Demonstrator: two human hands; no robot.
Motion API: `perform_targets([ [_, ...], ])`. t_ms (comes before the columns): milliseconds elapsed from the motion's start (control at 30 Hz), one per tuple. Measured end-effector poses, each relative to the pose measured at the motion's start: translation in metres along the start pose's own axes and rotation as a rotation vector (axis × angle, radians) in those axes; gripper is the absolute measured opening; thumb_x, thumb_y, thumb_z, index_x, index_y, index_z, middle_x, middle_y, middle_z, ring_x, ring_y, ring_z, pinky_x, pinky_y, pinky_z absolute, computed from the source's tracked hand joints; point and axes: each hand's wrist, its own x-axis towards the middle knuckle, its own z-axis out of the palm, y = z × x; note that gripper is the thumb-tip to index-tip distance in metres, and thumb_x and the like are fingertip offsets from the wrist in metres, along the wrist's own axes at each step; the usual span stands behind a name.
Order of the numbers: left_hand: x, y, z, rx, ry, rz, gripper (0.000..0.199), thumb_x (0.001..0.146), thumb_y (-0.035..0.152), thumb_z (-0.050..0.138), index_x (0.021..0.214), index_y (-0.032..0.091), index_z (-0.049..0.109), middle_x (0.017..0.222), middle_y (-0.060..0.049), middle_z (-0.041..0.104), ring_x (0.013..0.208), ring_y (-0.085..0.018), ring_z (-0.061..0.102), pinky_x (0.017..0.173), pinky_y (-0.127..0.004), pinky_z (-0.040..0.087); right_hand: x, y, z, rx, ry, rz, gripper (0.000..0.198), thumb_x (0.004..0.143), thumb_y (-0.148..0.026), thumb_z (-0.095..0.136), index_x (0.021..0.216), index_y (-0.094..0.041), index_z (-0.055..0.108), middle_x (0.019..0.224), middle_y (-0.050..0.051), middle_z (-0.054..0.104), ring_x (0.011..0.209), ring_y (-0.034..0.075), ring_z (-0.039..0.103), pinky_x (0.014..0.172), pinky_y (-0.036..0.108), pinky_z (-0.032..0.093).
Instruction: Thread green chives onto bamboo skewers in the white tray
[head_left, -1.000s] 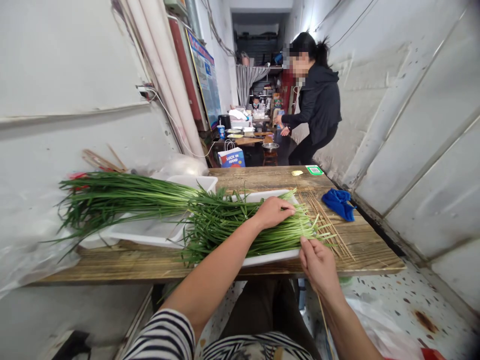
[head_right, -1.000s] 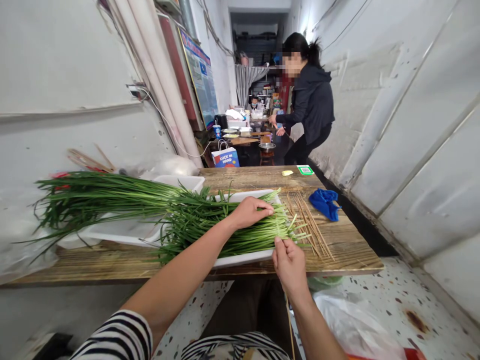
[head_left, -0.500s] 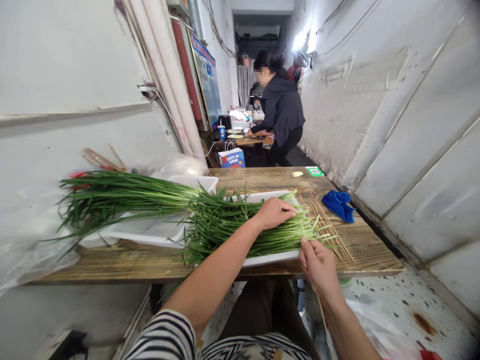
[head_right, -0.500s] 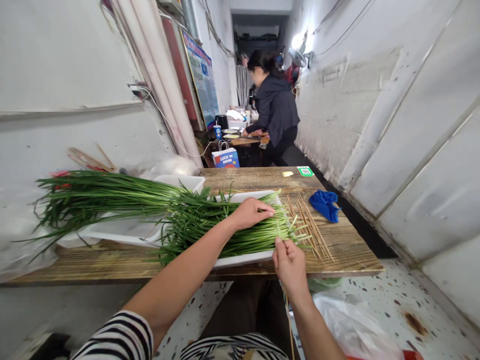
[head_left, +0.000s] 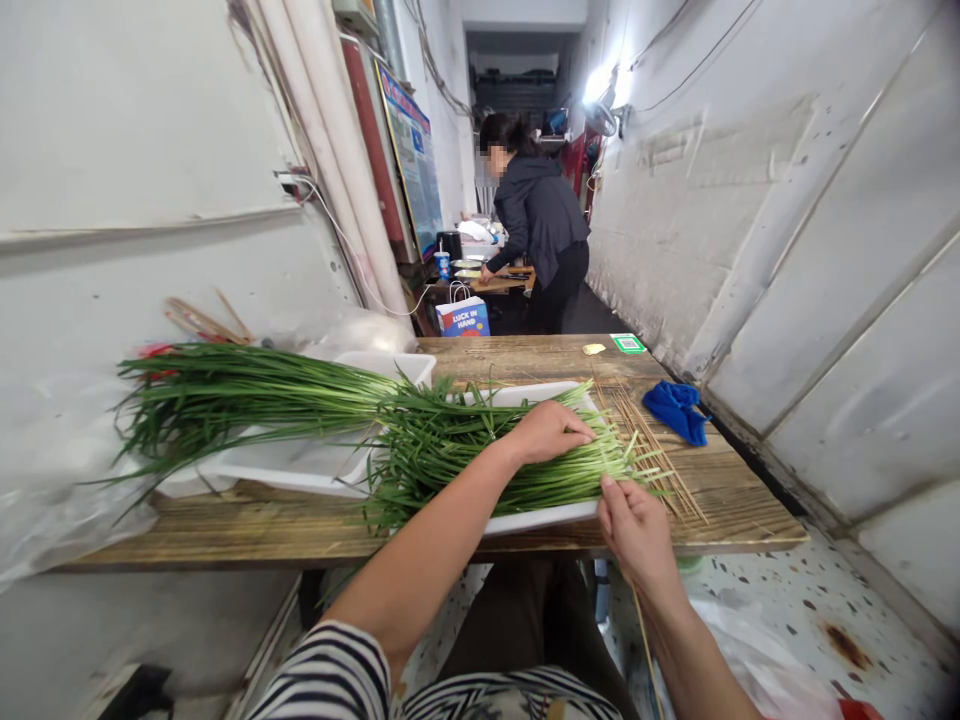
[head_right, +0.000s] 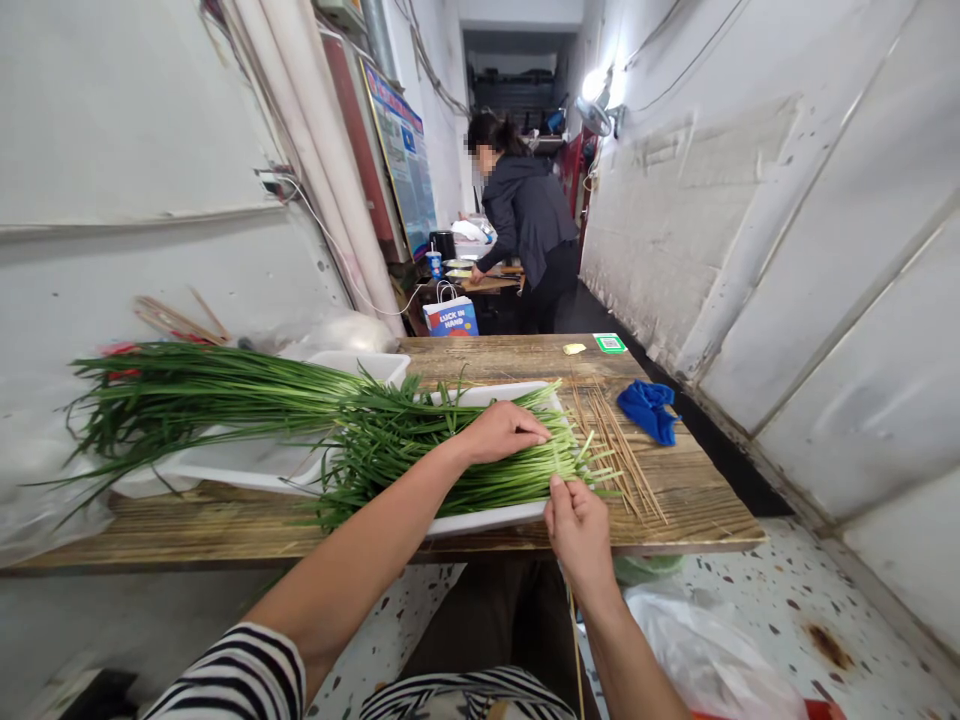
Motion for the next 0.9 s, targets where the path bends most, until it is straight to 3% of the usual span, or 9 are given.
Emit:
perform_targets([
  [133,0.0,0.001,-0.007,-0.01,-0.06,0.112,0.02,0.08,0.018,0.057,0.088,0.014,0.075,0.096,-0.008,0.072,0.089,-0.016,0.065,0.086,-0.024,0.047,-0.002,-0.001,0.0,-0.03,-0.011,-0.033,0.048,0.082,-0.053,0.057,0.052,-0.021,0.039,0.037,-0.008,0.034,0.032,0.006,0.026,0.032,0.021,0.018],
  [300,-0.002,0.001,-0.021,0.025,0.169,-0.026,0.025,0.082,0.018,0.053,0.097,0.017,0.072,0.099,-0.007,0.07,0.093,-0.016,0.062,0.088,-0.026,0.045,-0.005,0.0,-0.001,-0.078,-0.002,-0.069,0.047,0.085,-0.052,0.055,0.053,-0.021,0.04,0.039,-0.007,0.036,0.035,0.007,0.029,0.035,0.021,0.021],
  [500,-0.006,0.001,-0.029,0.056,-0.082,0.057,0.023,0.08,0.025,0.059,0.096,0.016,0.073,0.101,-0.007,0.07,0.096,-0.017,0.062,0.09,-0.025,0.043,-0.003,-0.004,-0.005,-0.124,-0.029,-0.104,0.046,0.088,-0.048,0.053,0.053,-0.021,0.041,0.039,-0.007,0.037,0.035,0.007,0.03,0.036,0.021,0.022],
  [733,-0.007,-0.003,-0.021,0.251,-0.133,-0.052,0.032,0.08,0.02,0.055,0.11,0.023,0.068,0.114,-0.005,0.067,0.105,-0.02,0.06,0.089,-0.026,0.043,0.001,-0.011,-0.004,-0.081,-0.025,-0.083,0.048,0.085,-0.051,0.055,0.051,-0.021,0.041,0.038,-0.007,0.036,0.032,0.007,0.027,0.033,0.021,0.018],
  [900,-0.008,-0.006,-0.023,0.433,-0.082,-0.137,0.027,0.074,0.02,0.06,0.098,0.024,0.072,0.105,-0.008,0.07,0.104,-0.025,0.061,0.092,-0.033,0.042,0.0,-0.013,-0.005,-0.041,-0.03,-0.055,0.049,0.083,-0.051,0.058,0.049,-0.021,0.039,0.037,-0.007,0.034,0.032,0.006,0.025,0.033,0.021,0.017],
])
